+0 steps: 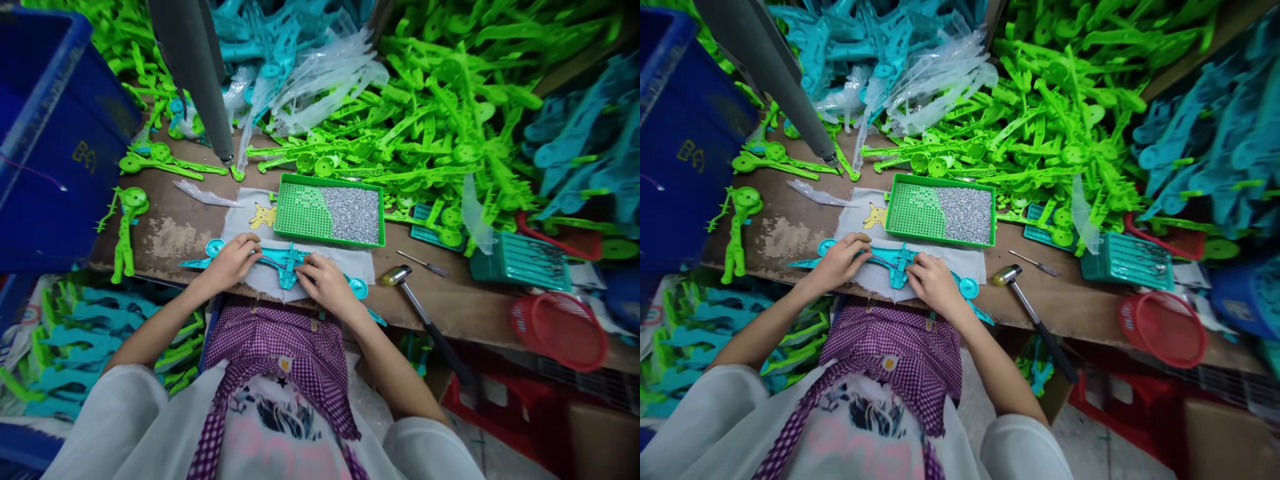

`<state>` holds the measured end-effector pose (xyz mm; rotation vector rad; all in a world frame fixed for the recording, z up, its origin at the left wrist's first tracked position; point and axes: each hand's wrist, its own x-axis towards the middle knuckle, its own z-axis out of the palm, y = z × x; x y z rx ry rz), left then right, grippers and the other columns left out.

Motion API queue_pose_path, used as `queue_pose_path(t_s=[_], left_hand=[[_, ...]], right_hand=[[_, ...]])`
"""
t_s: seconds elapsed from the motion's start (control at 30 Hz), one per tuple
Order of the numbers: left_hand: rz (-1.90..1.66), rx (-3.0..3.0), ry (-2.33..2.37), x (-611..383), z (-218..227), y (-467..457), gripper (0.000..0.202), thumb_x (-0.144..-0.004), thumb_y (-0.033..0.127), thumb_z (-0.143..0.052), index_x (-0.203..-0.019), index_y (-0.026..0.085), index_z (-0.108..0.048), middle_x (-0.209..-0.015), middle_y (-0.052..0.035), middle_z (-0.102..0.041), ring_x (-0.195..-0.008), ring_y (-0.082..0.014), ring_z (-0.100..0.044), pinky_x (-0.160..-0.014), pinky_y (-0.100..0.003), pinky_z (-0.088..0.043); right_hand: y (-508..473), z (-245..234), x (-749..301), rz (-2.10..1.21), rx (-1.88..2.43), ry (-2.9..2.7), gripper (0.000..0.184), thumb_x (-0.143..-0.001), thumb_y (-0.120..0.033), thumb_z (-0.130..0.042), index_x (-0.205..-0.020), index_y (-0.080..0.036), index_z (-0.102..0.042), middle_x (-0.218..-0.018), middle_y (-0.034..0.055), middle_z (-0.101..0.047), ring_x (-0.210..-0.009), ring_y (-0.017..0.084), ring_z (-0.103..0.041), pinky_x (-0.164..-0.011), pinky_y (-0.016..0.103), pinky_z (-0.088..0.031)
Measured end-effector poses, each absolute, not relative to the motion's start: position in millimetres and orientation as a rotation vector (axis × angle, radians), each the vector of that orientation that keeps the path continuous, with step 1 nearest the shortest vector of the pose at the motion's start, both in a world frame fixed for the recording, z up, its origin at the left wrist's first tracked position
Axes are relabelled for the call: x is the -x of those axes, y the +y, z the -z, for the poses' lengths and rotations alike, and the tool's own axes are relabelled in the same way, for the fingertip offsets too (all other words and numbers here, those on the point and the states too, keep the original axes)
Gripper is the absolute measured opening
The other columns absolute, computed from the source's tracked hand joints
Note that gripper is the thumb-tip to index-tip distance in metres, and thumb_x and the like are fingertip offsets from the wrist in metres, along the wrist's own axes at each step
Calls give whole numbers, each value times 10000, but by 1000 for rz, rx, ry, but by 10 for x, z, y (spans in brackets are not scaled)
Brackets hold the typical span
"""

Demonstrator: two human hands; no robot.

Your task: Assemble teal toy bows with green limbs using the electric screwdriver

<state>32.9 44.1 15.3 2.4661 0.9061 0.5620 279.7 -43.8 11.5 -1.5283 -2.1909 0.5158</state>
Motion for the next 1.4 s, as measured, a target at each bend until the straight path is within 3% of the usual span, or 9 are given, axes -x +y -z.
queue_pose_path(t_s=[0.6, 0.93, 1.4], left_hand=[[-476, -2339, 839, -282, -277, 456, 143, -966, 279, -451, -948, 178, -551, -1114, -98, -565, -1051, -200, -573, -916, -374, -477], [-336, -2342, 767, -270, -321, 481, 157, -950, 295, -464, -869, 180, -532, -1146, -99, -543, -1063, -203, -549, -929, -376, -458], [-457, -2486, 875, -401, -260, 398, 150, -969, 284, -439, -983, 184, -549, -1166, -114, -571, -1057, -220, -586, -915, -399, -501]], right_hand=[[-418, -131, -2849, -378, 1401, -2455, 304, -972, -272, -400, -1004, -167, -683, -862, 82, -632, -794, 189, -552, -699, 332, -421], [-414, -67, -2874, -415, 1327, -2374, 283, -969, -272, -418, -1015, -172, -679, -940, 90, -653, -846, 186, -569, -752, 339, -440], [-403, -127, -2872, -540, 1375, -2384, 318, -966, -255, -388, -1027, -168, -687, -910, 97, -651, -826, 196, -574, -736, 357, -450]])
